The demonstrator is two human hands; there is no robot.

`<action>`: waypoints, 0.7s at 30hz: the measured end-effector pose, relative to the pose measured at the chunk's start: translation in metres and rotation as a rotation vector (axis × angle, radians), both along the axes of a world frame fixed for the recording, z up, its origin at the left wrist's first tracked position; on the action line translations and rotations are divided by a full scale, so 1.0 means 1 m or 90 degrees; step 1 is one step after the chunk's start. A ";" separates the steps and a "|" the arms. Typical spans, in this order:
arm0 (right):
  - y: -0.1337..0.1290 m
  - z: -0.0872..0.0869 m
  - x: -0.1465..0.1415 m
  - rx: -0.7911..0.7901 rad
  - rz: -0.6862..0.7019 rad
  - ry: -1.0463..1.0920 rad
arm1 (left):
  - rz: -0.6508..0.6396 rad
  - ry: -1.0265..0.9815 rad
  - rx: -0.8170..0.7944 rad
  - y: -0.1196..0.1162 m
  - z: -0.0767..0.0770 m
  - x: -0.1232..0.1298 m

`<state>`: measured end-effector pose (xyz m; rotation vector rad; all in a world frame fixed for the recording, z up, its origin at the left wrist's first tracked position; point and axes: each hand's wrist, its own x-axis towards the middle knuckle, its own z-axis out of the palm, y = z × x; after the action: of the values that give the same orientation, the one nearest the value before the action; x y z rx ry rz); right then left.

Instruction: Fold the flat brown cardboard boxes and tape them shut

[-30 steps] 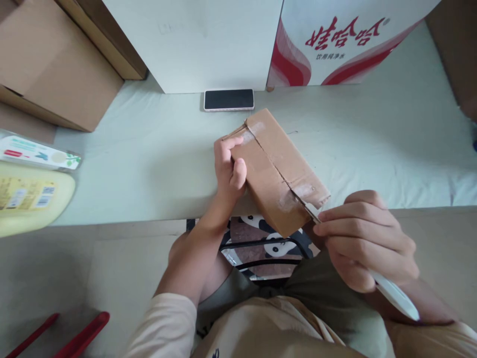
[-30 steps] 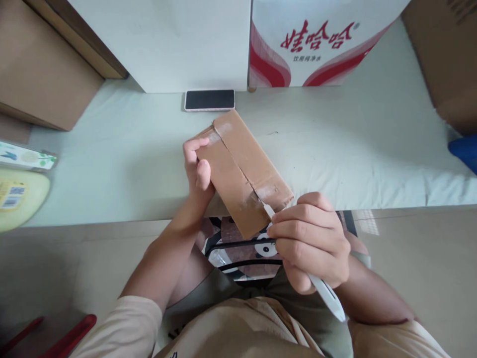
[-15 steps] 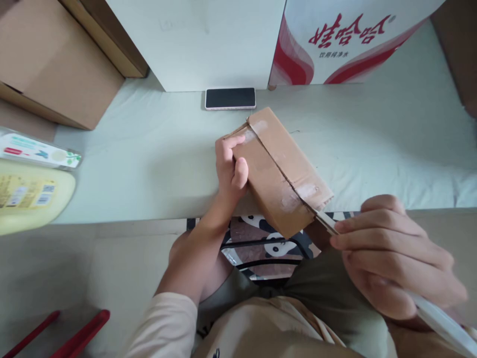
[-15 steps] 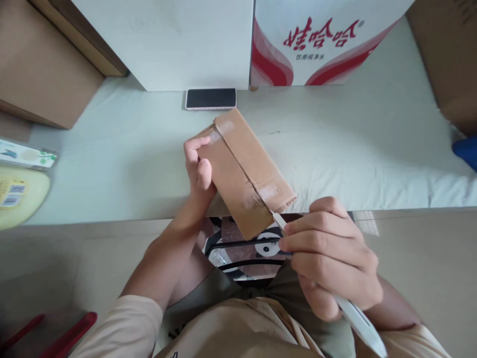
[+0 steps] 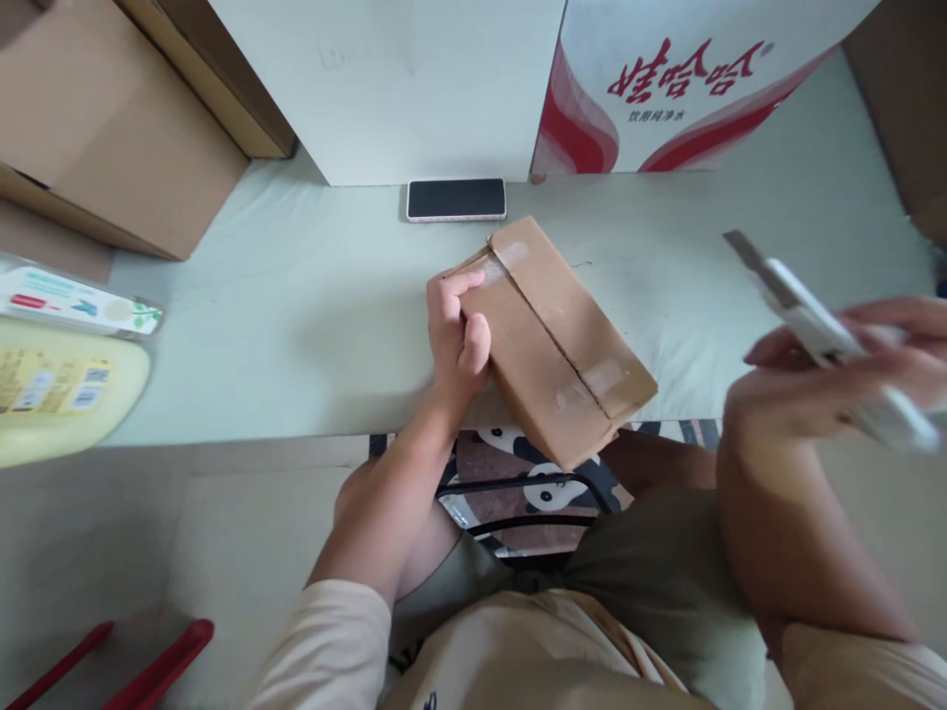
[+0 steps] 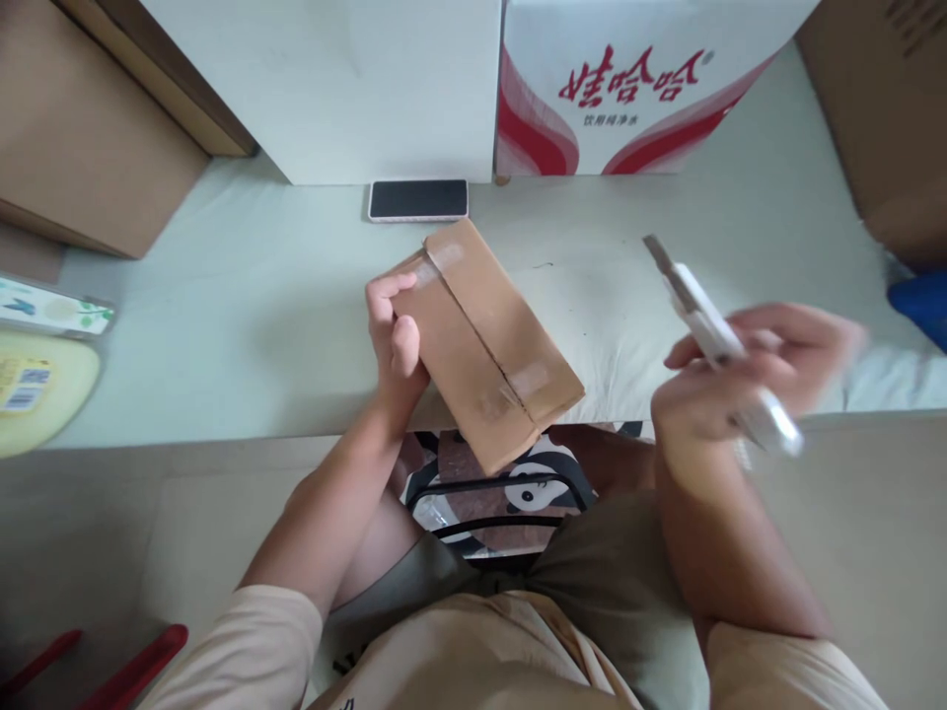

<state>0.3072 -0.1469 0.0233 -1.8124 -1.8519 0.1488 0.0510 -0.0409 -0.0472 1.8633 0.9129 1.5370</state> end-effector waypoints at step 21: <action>0.022 -0.043 0.005 -0.036 -0.010 0.234 | 0.022 -0.021 -0.014 0.009 -0.006 -0.001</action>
<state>0.3125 -0.1246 -0.0201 -1.7004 -1.5872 0.4982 0.0498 -0.0324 -0.0529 1.8102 0.9484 1.5679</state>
